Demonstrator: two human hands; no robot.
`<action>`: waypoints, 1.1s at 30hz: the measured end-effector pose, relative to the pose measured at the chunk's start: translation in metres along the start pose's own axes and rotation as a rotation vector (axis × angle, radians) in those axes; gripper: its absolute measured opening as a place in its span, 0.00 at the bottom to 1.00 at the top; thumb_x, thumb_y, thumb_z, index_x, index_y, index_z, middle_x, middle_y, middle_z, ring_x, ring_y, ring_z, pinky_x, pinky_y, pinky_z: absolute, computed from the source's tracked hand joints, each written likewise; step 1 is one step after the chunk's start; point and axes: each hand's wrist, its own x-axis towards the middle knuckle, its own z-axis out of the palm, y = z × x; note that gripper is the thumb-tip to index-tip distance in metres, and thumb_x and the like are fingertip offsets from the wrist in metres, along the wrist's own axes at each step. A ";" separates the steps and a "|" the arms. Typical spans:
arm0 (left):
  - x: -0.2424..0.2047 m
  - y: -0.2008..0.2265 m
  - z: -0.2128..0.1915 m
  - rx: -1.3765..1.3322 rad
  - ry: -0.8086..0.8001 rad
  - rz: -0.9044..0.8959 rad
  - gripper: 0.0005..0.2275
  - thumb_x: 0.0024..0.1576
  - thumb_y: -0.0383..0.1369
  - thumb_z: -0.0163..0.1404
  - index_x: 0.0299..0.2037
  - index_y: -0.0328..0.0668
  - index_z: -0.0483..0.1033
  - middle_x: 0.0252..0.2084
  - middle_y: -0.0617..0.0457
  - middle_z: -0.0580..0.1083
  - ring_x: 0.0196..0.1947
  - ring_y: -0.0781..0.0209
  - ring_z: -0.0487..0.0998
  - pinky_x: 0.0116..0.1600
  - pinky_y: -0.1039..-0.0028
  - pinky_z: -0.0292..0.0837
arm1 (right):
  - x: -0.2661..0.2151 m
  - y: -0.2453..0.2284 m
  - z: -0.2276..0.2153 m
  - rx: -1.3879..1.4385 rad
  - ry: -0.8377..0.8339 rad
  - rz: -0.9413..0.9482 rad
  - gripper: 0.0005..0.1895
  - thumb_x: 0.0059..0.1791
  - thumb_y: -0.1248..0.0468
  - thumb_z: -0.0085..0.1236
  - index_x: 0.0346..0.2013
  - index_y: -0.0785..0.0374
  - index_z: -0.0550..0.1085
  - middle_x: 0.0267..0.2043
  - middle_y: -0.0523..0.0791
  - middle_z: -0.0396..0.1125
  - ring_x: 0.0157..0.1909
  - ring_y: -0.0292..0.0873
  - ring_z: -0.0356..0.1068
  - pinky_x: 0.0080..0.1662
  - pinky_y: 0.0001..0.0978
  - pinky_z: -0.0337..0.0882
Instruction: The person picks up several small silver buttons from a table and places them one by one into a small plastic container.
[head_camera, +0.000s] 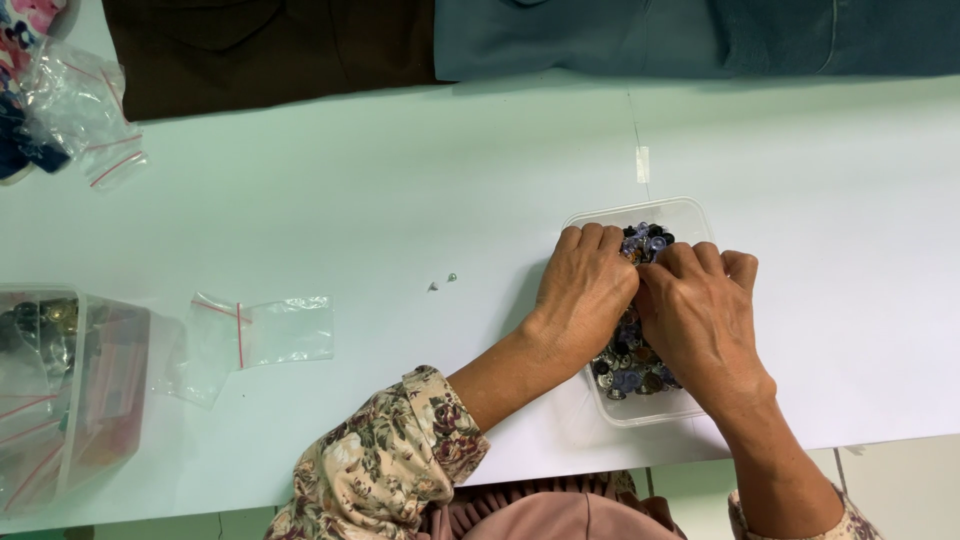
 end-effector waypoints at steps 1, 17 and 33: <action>0.000 0.000 0.000 0.000 0.000 0.000 0.03 0.47 0.24 0.61 0.25 0.33 0.80 0.35 0.40 0.73 0.36 0.50 0.71 0.43 0.62 0.61 | 0.000 0.000 0.001 0.000 0.000 0.000 0.02 0.49 0.58 0.62 0.34 0.47 0.81 0.36 0.37 0.71 0.45 0.37 0.66 0.56 0.39 0.57; 0.003 0.001 0.009 0.027 0.023 -0.013 0.04 0.47 0.26 0.62 0.26 0.35 0.79 0.35 0.41 0.73 0.36 0.51 0.72 0.43 0.62 0.61 | 0.002 -0.001 0.004 -0.005 0.060 -0.007 0.03 0.46 0.55 0.64 0.33 0.46 0.79 0.41 0.35 0.69 0.49 0.38 0.64 0.55 0.42 0.57; -0.005 -0.002 0.009 -0.036 0.181 -0.007 0.04 0.46 0.20 0.61 0.28 0.31 0.81 0.38 0.41 0.73 0.40 0.49 0.74 0.43 0.64 0.67 | 0.004 -0.004 -0.005 -0.026 0.140 -0.035 0.06 0.45 0.55 0.65 0.27 0.47 0.76 0.38 0.35 0.70 0.46 0.38 0.67 0.53 0.41 0.59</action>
